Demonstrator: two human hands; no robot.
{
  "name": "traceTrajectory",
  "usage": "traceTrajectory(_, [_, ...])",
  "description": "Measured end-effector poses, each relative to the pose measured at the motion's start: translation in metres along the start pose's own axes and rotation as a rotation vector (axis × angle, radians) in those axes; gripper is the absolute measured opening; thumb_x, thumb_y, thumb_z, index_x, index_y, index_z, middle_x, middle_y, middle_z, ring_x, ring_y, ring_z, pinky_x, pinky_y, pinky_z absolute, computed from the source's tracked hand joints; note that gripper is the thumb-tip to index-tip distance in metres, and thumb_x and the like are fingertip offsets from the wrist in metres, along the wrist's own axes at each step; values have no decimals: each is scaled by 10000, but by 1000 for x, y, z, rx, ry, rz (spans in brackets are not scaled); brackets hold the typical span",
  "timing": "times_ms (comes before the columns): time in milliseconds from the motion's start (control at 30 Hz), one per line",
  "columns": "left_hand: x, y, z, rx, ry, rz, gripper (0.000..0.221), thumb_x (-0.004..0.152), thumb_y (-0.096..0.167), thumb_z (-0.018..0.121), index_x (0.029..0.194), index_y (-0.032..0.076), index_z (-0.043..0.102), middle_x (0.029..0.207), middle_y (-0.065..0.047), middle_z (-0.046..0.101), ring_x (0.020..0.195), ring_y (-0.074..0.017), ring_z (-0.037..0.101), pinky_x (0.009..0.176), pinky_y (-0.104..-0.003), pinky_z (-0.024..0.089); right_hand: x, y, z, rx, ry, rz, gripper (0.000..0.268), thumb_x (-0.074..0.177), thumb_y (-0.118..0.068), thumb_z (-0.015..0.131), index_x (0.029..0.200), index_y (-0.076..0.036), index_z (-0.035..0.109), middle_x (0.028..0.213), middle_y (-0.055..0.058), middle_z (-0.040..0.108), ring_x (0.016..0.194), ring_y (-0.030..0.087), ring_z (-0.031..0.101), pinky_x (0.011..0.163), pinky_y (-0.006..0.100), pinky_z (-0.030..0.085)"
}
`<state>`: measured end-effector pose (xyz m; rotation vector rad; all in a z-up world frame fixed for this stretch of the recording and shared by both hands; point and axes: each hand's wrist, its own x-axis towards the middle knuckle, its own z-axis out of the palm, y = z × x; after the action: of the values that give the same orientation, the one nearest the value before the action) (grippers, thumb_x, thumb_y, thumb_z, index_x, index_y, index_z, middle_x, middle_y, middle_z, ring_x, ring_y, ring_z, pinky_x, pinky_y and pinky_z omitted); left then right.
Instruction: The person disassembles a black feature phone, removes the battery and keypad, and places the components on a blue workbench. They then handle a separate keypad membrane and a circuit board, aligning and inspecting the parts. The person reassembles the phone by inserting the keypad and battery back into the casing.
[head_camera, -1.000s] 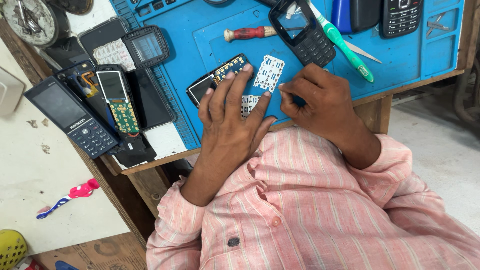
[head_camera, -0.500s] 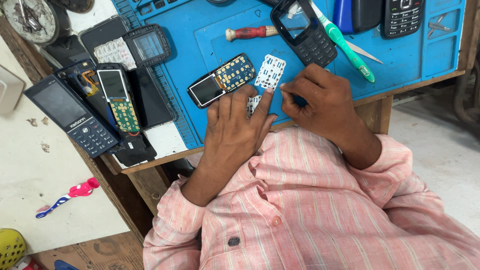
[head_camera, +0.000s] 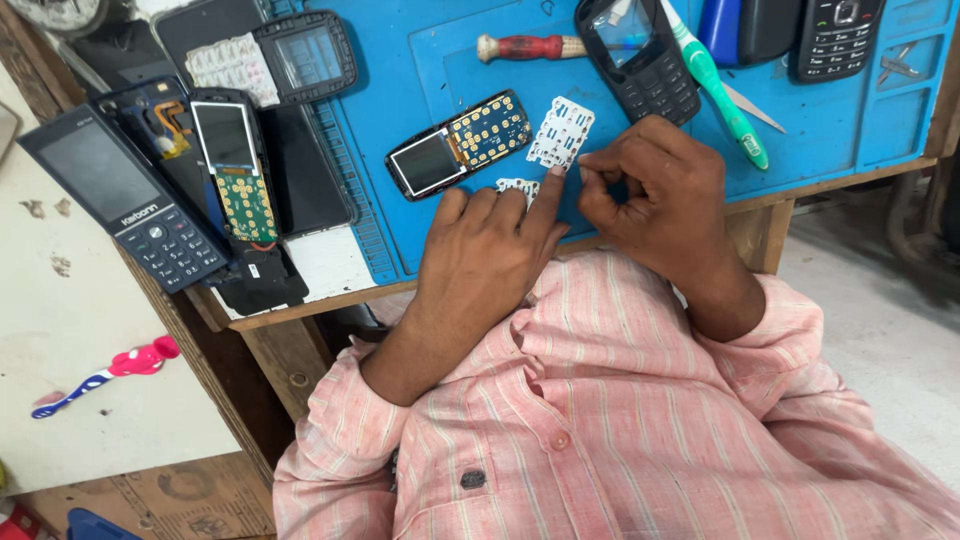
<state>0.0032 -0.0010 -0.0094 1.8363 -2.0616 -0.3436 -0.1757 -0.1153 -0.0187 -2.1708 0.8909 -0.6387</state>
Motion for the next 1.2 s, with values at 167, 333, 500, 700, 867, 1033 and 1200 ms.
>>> traceTrajectory(167, [-1,-2,1,13,16,10,544,932,368,752,1371,60,659,798,-12,543,754,-188,529,704,-378,377,-3,0,4,-34,15,18,130,895,15,810,1001,-10,740,904,69,635,623,96,537,554,246,419])
traceTrajectory(333, [0,-1,0,10,20,-9,557,918,380,749,1370,68,659,797,-15,552,747,-188,531,695,-376,379,-1,0,4,-13,19,20,128,884,23,810,992,-7,747,893,67,638,592,88,498,537,244,389])
traceTrajectory(500, [-2,-1,1,11,13,-10,562,922,379,747,1376,62,648,816,-20,561,768,-189,543,719,-378,391,-2,1,4,-53,11,26,132,877,20,820,978,-11,740,894,68,643,599,80,507,556,252,392])
traceTrajectory(700, [-1,0,1,16,8,-8,563,918,379,751,1376,66,653,802,-16,555,754,-187,540,706,-376,387,-2,1,3,-36,6,24,133,878,15,818,988,-14,750,884,67,641,591,88,506,552,255,396])
traceTrajectory(867, [1,-1,0,6,10,1,548,911,368,758,1362,71,665,795,-18,559,739,-193,544,695,-381,379,1,0,2,-8,16,-1,153,873,25,823,995,-15,741,873,62,632,593,86,517,546,254,396])
traceTrajectory(1033, [2,0,-2,-10,10,-1,504,947,366,741,1352,75,670,792,-28,577,739,-197,555,709,-378,382,1,0,1,11,33,5,157,878,27,824,999,-17,734,865,60,621,603,98,524,559,258,412])
traceTrajectory(1200, [3,1,-2,-6,2,-6,481,979,374,715,1358,83,669,782,-34,578,731,-203,566,715,-380,390,2,1,-1,23,14,-7,154,872,15,820,997,-17,736,867,69,629,656,122,615,575,254,458])
